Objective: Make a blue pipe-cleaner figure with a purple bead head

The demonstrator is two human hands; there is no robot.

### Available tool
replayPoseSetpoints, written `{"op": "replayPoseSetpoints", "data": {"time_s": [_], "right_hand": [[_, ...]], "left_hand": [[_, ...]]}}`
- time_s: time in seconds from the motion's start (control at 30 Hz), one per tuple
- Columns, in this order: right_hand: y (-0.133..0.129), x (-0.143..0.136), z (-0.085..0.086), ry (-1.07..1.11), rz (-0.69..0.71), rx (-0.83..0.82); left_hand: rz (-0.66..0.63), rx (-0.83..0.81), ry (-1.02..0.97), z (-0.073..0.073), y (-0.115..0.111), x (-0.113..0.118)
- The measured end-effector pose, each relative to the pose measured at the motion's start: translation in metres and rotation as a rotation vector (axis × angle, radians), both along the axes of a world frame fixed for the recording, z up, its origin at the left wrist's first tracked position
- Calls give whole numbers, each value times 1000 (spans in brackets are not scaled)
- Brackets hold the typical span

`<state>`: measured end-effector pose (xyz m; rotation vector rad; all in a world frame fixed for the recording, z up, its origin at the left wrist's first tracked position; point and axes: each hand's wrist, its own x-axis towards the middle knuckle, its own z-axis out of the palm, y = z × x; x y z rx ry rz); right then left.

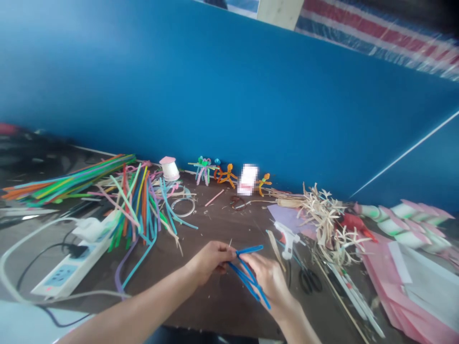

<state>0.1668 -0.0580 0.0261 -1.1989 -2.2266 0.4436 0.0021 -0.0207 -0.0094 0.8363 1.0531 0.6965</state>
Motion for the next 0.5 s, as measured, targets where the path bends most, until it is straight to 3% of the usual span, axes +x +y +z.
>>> {"op": "replayPoseSetpoints", "data": {"time_s": [0.3,0.5], "right_hand": [[1,-2,10,-178,-55,-19],[3,-2,11,-295,-70,-109]], "left_hand": [[-46,269,191,4,-5,0],[-94,291,248,-6,-4,-5]]}}
